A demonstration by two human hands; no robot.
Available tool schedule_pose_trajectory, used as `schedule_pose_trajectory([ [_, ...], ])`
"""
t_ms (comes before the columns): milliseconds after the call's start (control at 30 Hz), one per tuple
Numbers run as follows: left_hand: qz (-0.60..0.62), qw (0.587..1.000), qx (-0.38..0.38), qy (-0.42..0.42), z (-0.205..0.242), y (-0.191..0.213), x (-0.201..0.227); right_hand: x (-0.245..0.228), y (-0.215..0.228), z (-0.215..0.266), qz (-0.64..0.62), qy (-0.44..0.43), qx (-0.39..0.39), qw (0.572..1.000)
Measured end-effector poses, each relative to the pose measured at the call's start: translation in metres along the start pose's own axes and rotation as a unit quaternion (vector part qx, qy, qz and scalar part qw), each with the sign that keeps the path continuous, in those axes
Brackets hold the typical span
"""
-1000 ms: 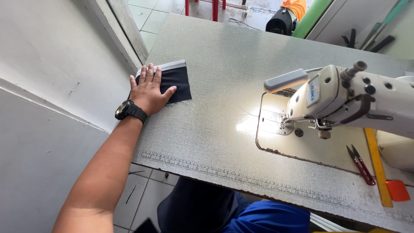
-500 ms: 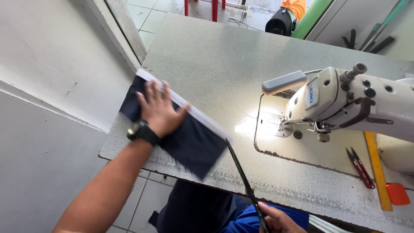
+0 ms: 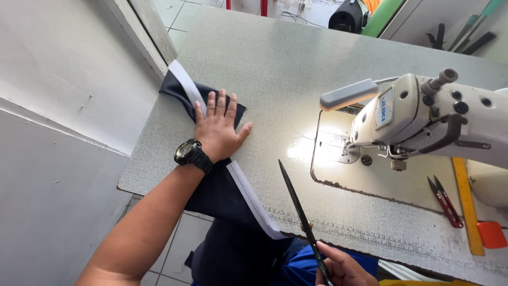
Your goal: Cutting dark fabric pieces with scissors and aligning white trim strips on them at a sewing workstation.
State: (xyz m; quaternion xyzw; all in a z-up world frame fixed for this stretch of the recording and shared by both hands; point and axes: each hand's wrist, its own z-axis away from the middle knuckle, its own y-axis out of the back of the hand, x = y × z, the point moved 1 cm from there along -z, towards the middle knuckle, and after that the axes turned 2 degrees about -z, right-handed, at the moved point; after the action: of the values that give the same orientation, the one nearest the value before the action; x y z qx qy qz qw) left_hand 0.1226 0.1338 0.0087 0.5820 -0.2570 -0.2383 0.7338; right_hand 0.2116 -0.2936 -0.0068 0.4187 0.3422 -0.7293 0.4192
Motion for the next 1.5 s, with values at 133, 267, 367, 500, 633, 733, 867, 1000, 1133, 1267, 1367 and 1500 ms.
schedule_pose_trajectory([
  [133, -0.012, 0.987, -0.036, -0.153, 0.020, 0.007, 0.028, -0.008, -0.013, 0.000, 0.007, 0.059, 0.062, 0.996],
  [267, 0.074, 0.943, 0.099, -0.310, 0.018, -0.017, 0.036, -0.008, -0.006, -0.002, -0.027, 0.068, 0.040, 0.997],
  [367, 0.142, 0.869, 0.328, -0.344, 0.029, -0.013, 0.018, -0.018, 0.001, 0.007, -0.012, 0.104, 0.018, 0.994],
  [500, 0.096, 0.931, 0.182, -0.302, 0.063, -0.003, -0.016, -0.022, 0.035, 0.020, 0.102, 0.038, 0.066, 0.992],
  [633, 0.016, 0.944, 0.015, -0.329, 0.084, -0.009, -0.023, -0.028, 0.082, 0.017, 0.130, -0.068, -0.016, 0.989],
  [733, 0.069, 0.941, -0.025, -0.330, 0.092, 0.008, -0.014, -0.075, 0.072, 0.002, 0.203, -0.245, 0.015, 0.948],
  [867, 0.053, 0.942, 0.012, -0.332, 0.089, -0.012, -0.008, -0.106, 0.066, -0.031, 0.245, -0.219, -0.082, 0.941],
  [1000, -0.006, 0.947, 0.057, -0.317, 0.082, -0.024, 0.001, -0.130, 0.059, -0.058, 0.289, -0.306, -0.052, 0.905],
  [1133, -0.006, 0.946, 0.041, -0.322, 0.079, -0.020, 0.004, -0.140, 0.065, -0.085, 0.339, -0.270, -0.099, 0.896],
  [1267, -0.001, 0.946, 0.048, -0.322, 0.080, -0.023, 0.004, -0.145, 0.060, -0.090, 0.378, -0.232, -0.162, 0.882],
  [1367, -0.010, 0.950, 0.062, -0.307, 0.071, -0.017, 0.001, -0.148, 0.062, -0.067, 0.533, -0.269, -0.109, 0.795],
  [1500, -0.007, 0.983, -0.035, -0.182, 0.050, 0.004, -0.006, -0.115, 0.120, -0.006, 0.415, -0.371, 0.056, 0.829],
])
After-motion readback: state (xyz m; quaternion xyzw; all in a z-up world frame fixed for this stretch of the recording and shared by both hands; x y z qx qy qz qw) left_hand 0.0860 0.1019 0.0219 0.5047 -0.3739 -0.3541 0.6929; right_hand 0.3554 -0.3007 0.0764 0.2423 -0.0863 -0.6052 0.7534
